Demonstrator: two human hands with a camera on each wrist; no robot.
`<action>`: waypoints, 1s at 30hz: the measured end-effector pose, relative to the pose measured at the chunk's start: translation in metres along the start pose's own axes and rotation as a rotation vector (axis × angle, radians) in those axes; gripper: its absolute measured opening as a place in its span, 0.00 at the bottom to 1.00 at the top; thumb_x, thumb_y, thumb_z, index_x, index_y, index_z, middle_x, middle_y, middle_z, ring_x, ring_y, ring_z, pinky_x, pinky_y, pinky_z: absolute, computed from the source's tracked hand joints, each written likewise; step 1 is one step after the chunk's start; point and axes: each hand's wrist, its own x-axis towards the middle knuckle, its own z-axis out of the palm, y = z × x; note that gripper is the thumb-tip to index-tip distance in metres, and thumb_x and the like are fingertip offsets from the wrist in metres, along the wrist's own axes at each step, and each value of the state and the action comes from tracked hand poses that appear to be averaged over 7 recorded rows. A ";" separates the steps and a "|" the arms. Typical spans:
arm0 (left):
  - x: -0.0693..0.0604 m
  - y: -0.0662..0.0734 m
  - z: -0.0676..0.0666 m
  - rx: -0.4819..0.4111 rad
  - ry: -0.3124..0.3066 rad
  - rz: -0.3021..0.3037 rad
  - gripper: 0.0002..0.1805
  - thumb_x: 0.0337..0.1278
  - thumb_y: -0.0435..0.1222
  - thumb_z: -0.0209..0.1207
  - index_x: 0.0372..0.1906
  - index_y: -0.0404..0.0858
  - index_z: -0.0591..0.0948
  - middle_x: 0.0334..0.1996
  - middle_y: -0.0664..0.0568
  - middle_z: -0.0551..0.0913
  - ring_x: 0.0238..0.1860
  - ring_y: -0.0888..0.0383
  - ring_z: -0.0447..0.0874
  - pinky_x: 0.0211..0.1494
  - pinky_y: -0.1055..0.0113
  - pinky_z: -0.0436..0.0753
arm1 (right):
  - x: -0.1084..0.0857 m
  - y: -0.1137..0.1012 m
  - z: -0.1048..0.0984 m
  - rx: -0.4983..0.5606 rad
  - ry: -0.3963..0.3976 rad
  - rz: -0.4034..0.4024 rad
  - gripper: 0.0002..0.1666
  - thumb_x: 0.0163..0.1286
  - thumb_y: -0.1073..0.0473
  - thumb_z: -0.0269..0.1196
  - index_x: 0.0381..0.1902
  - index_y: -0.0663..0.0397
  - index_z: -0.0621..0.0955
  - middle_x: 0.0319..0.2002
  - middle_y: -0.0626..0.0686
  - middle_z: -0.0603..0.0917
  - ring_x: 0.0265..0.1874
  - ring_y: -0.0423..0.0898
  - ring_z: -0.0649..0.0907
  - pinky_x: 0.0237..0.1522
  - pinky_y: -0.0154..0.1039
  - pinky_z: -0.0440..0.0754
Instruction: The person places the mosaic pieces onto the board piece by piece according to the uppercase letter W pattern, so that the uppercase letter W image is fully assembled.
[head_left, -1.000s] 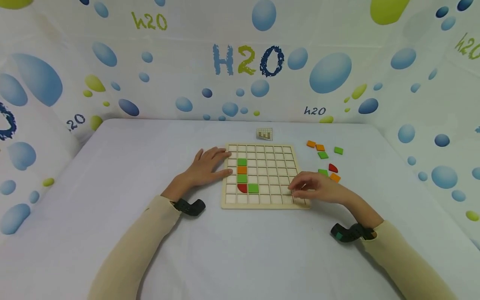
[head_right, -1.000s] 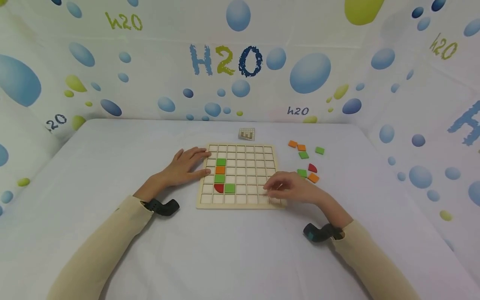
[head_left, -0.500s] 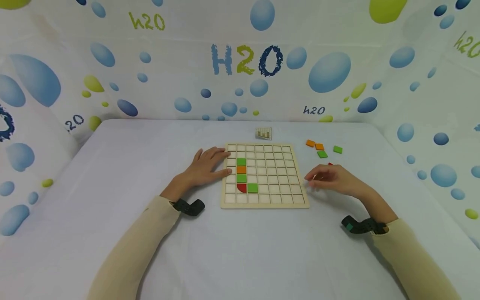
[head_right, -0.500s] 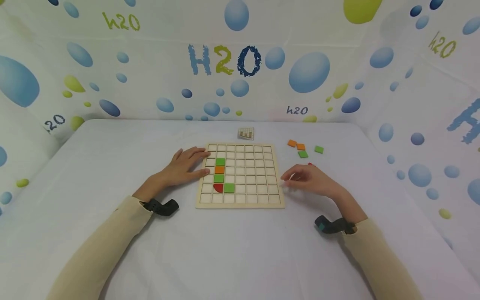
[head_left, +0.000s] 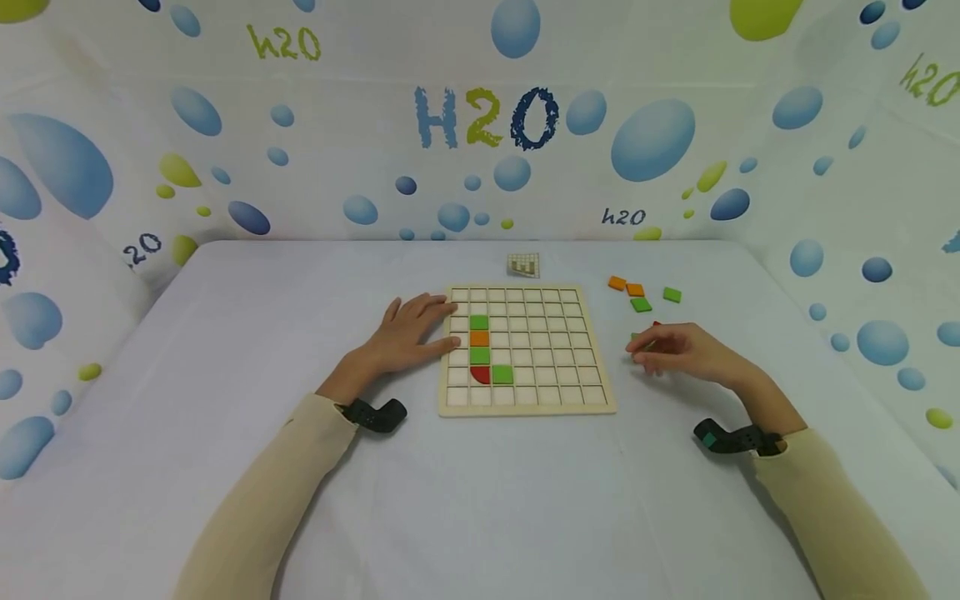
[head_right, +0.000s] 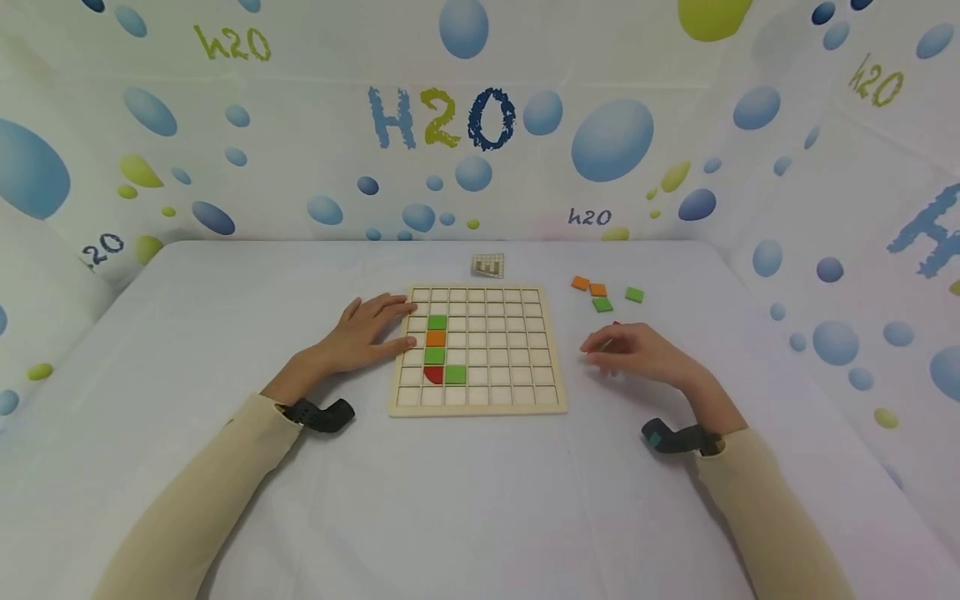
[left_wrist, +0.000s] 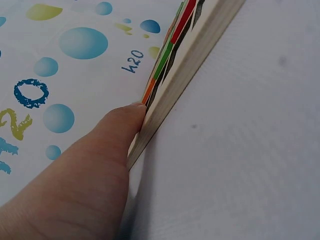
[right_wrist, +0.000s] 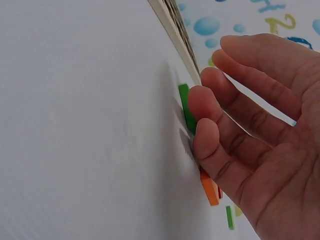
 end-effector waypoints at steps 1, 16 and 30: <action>0.000 0.000 0.000 -0.001 0.001 0.000 0.38 0.65 0.56 0.54 0.74 0.45 0.62 0.74 0.45 0.57 0.76 0.43 0.45 0.74 0.39 0.36 | -0.001 0.001 -0.001 0.001 0.003 0.003 0.12 0.69 0.67 0.62 0.48 0.67 0.81 0.39 0.60 0.83 0.28 0.49 0.80 0.30 0.35 0.81; 0.000 0.000 0.001 0.002 -0.005 -0.002 0.38 0.65 0.57 0.53 0.75 0.45 0.62 0.74 0.46 0.57 0.76 0.45 0.46 0.74 0.40 0.36 | -0.015 0.016 -0.020 -0.029 0.094 0.137 0.15 0.70 0.61 0.62 0.51 0.63 0.81 0.40 0.54 0.83 0.31 0.47 0.79 0.29 0.35 0.80; 0.001 -0.003 0.003 0.005 -0.001 0.004 0.38 0.65 0.57 0.52 0.75 0.46 0.62 0.74 0.46 0.57 0.76 0.45 0.46 0.74 0.40 0.36 | -0.020 0.028 -0.025 -0.137 0.150 0.199 0.18 0.66 0.62 0.67 0.52 0.61 0.80 0.44 0.55 0.80 0.33 0.43 0.78 0.31 0.32 0.80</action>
